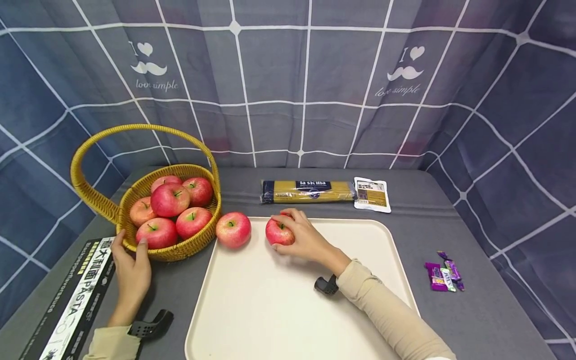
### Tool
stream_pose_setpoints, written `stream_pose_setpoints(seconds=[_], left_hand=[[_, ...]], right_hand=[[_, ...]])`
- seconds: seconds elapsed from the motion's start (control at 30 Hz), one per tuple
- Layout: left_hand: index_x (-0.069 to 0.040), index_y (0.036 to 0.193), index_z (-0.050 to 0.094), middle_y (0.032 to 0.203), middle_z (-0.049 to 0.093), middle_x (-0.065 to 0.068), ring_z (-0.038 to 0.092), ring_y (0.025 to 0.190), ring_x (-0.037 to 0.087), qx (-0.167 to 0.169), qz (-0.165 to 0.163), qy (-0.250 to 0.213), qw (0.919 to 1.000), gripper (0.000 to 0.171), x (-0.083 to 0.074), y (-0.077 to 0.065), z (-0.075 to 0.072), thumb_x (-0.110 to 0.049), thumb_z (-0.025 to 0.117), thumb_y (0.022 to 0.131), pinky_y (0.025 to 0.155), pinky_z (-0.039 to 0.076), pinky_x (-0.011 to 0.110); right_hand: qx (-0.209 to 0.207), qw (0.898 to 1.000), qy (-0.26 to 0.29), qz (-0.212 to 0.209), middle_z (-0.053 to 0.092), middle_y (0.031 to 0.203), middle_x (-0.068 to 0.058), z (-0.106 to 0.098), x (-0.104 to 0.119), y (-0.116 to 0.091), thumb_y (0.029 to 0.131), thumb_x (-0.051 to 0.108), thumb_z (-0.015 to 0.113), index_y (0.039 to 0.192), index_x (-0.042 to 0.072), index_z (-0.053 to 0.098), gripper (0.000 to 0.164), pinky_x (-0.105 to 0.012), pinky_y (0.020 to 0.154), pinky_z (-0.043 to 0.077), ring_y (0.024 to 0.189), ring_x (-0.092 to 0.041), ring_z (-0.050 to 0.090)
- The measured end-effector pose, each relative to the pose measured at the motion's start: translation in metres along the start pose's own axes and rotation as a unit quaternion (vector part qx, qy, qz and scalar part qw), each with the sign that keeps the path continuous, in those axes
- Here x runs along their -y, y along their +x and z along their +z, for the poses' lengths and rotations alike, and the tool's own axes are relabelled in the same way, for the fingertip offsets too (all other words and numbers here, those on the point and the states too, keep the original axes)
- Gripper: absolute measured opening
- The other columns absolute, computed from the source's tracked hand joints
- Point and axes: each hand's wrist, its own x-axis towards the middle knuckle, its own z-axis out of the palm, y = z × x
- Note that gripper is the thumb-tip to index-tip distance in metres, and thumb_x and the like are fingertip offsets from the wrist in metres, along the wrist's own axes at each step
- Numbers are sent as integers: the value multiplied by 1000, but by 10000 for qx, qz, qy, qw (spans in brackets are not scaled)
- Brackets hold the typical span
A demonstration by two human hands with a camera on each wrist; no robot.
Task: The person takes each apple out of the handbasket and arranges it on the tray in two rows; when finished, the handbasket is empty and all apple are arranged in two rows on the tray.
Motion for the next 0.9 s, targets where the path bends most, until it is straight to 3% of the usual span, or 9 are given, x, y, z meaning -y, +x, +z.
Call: stream_pose_setpoints(seconds=[0.3, 0.5, 0.7, 0.9], left_hand=[[-10, 140, 21, 141, 25, 24, 21, 134, 40, 22, -65, 41, 10000, 56, 1, 0, -1, -24, 45, 92, 109, 14, 52], [-8, 140, 21, 141, 25, 25, 21, 134, 40, 74, -45, 14, 10000, 56, 0, 1, 0, -24, 45, 91, 109, 14, 52], [-7, 140, 21, 140, 25, 24, 20, 135, 38, 17, 4, -75, 10000, 56, 2, 2, -1, -22, 45, 91, 111, 12, 49], [-8, 140, 21, 140, 25, 26, 21, 134, 41, 46, 0, 6, 10000, 56, 3, 3, 0, -24, 45, 91, 110, 13, 52]], right_hand=[[342, 9992, -190, -75, 36, 136, -9, -8, 5, 0, 72, 37, 73, 137, 19, 38, 76, -43, 90, 45, 117, -27, 48], [183, 9993, -281, -185, 34, 138, -3, -15, 20, 12, 72, 39, 72, 138, 23, 34, 78, -48, 93, 42, 126, -24, 37], [188, 9966, -240, -765, 34, 138, -2, -8, 58, 51, 77, 44, 66, 138, 23, 33, 73, -42, 101, 37, 126, -17, 35], [365, 9931, -34, -1110, 35, 136, -1, 19, 98, 107, 80, 44, 63, 139, 22, 32, 70, -33, 101, 38, 124, -13, 40]])
